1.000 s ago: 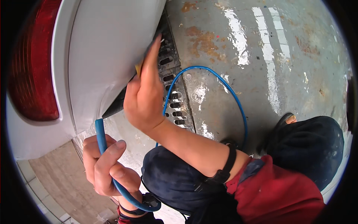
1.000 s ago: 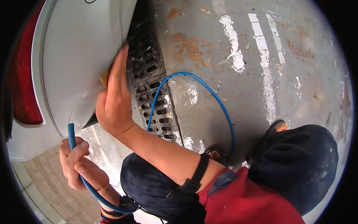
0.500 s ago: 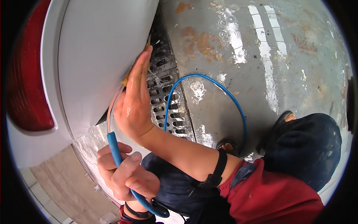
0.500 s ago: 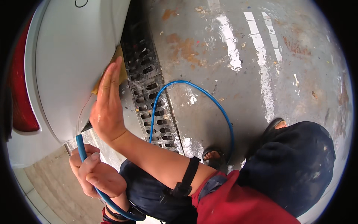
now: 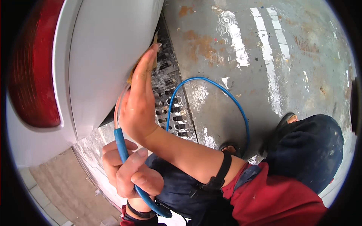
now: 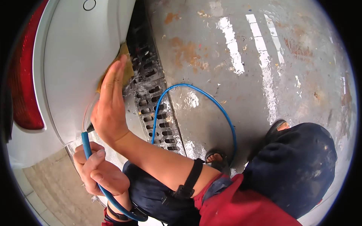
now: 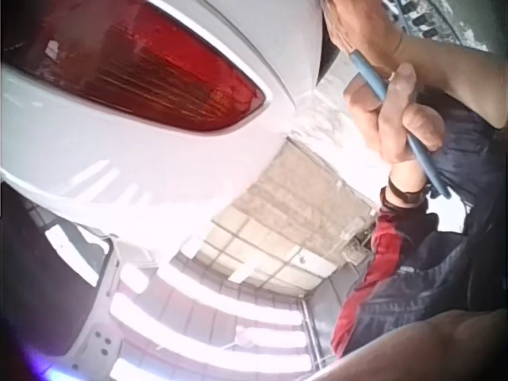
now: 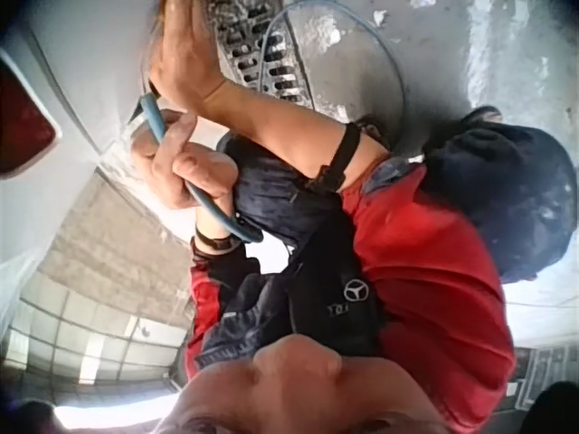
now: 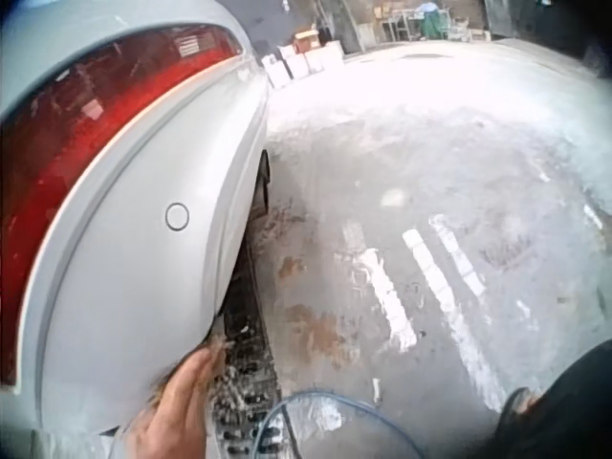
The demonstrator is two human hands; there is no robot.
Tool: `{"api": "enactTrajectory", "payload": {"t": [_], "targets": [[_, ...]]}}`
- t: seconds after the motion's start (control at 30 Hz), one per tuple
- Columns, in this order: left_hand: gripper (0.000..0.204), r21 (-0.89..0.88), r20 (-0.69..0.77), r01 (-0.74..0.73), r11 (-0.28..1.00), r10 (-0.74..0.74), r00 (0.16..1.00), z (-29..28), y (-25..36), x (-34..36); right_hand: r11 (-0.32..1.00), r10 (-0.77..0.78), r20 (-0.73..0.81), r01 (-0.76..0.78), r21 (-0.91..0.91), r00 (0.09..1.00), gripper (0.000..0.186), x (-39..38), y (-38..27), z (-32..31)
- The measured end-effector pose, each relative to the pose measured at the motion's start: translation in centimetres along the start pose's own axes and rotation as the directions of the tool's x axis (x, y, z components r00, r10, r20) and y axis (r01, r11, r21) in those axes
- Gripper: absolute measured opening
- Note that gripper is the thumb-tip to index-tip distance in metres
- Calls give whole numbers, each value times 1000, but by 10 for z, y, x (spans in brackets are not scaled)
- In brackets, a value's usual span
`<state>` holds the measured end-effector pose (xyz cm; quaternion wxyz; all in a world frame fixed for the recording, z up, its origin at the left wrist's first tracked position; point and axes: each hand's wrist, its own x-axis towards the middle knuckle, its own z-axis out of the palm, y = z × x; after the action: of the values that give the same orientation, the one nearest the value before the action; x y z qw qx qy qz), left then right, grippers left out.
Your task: Sanding the rear bumper area of a white car during detailing.
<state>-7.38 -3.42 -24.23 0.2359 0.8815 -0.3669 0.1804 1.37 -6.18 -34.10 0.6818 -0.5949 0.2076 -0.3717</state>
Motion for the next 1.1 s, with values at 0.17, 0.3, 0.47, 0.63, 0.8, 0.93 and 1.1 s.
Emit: {"api": "enactTrajectory", "payload": {"t": [0.17, 0.3, 0.47, 0.63, 0.8, 0.93, 1.1], "targets": [[38, -34, 2, -7, 999, 7, 1000, 3, 1, 4, 993, 48, -18, -45, 106, 999, 88, -2, 6, -1], [31, -17, -38, -39, 999, 39, 999, 4, 3, 9, 803, 426, 23, -390, 450, 904, 64, 8, 15, -6], [29, -15, -50, -36, 999, 36, 998, 9, 6, 15, 509, 590, 304, -637, 579, 748, 48, 15, 19, -9], [28, -18, -30, -57, 998, 57, 998, 15, 11, 20, 804, 447, -4, -400, 439, 894, 45, 14, 29, -4], [28, 3, -12, -57, 998, 57, 998, 21, 15, 25, 730, 555, 167, -573, 373, 815, 36, 22, 58, 0], [29, 93, -86, 36, 995, -28, 996, 26, 16, 28, 795, 515, 217, -557, 241, 829, 24, 32, 74, 3], [40, 181, -111, 189, 965, -170, 979, 34, 19, 32, 755, 574, 459, -655, 25, 678, 30, 36, 76, 14]]}}
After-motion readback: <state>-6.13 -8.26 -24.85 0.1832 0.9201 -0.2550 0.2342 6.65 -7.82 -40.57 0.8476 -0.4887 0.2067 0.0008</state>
